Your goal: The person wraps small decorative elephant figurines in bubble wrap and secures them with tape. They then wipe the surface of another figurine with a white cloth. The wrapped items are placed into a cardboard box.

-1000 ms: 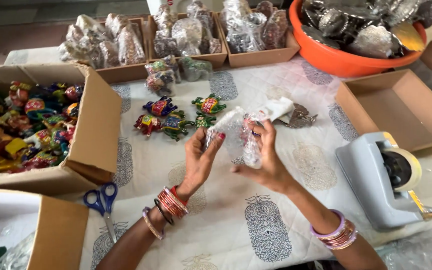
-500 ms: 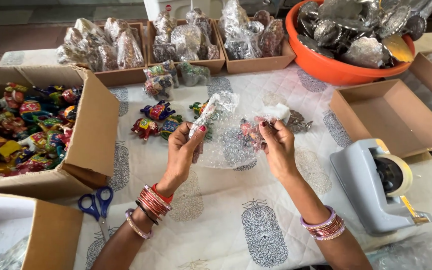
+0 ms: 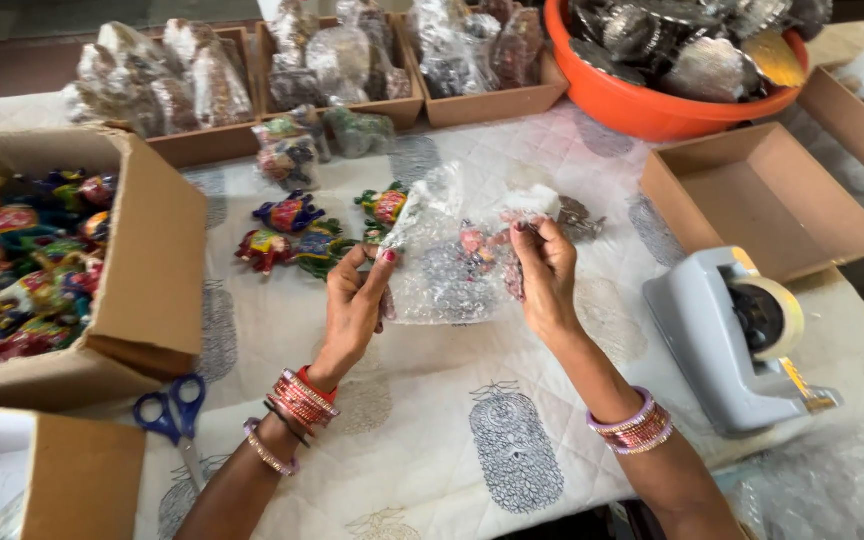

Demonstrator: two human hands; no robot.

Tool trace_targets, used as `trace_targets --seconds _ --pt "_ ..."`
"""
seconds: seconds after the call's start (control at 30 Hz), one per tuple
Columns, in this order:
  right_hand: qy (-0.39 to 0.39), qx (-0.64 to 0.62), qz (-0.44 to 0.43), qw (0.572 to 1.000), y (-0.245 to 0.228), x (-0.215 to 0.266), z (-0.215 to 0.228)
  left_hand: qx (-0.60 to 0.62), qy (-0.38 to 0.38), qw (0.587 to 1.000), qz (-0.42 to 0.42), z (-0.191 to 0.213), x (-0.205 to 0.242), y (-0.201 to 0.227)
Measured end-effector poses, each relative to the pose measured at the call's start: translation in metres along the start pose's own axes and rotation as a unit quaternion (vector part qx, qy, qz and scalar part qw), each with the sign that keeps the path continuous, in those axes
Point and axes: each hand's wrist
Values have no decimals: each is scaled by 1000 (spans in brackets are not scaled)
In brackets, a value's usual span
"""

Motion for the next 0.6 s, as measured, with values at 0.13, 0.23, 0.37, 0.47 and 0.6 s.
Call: trace_targets --seconds 0.13,0.23,0.37,0.47,0.6 --pt "43 23 -47 998 -54 7 9 -57 -92 994 35 -11 18 -1" --pt "2 178 -56 982 -128 32 42 -117 -155 978 81 -24 36 -6" --pt "-274 268 -47 922 -190 113 166 -205 -188 957 78 -26 58 -27" --pt "-248 372 -256 857 -243 189 268 -212 -252 943 44 -35 64 -58" --pt "-200 584 -403 675 -269 283 340 -246 -390 887 -6 -91 67 -59"
Point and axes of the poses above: each hand's wrist, its own x-axis away from the middle knuckle, its own z-axis out of the back of the hand, y = z × x, and after that the axes turned 10 degrees about z, right-handed
